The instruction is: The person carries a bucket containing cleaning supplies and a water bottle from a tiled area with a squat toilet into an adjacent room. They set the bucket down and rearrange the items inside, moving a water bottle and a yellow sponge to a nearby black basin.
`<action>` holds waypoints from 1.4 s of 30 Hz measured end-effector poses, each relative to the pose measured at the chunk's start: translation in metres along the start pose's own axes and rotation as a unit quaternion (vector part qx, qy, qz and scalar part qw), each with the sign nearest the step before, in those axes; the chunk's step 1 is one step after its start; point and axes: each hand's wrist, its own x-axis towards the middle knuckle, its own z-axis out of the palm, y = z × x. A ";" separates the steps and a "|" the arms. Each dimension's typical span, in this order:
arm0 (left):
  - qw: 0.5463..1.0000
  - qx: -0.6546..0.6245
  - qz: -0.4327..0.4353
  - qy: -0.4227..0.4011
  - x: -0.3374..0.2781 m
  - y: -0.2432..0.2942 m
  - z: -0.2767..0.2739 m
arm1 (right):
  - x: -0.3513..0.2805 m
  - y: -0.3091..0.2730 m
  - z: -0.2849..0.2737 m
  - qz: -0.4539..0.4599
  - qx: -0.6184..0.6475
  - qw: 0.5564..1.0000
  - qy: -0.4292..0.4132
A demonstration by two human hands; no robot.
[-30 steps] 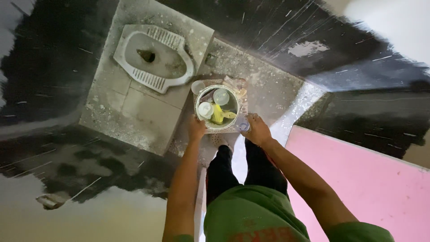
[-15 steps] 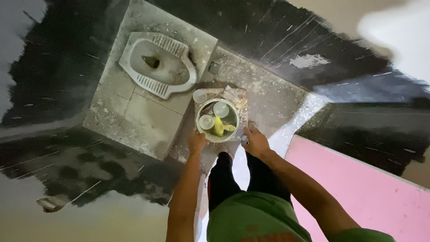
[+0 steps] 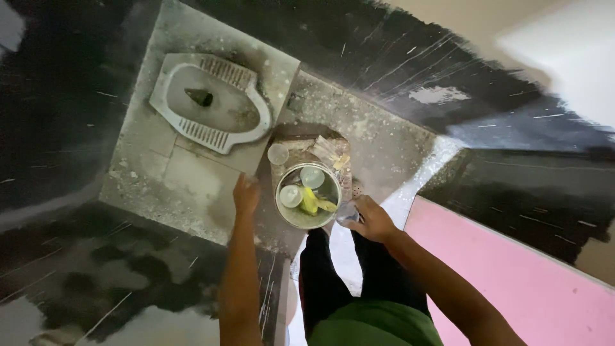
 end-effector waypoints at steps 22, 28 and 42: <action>0.952 0.200 0.108 -0.204 0.083 0.048 0.053 | 0.121 0.184 0.083 0.223 0.165 0.948 0.153; 0.952 0.187 0.112 -0.217 0.094 0.043 0.053 | 0.121 0.193 0.083 0.253 0.210 0.935 0.132; 0.993 0.024 0.067 -0.093 0.049 -0.034 0.087 | 0.118 0.198 0.095 0.204 0.168 0.952 0.156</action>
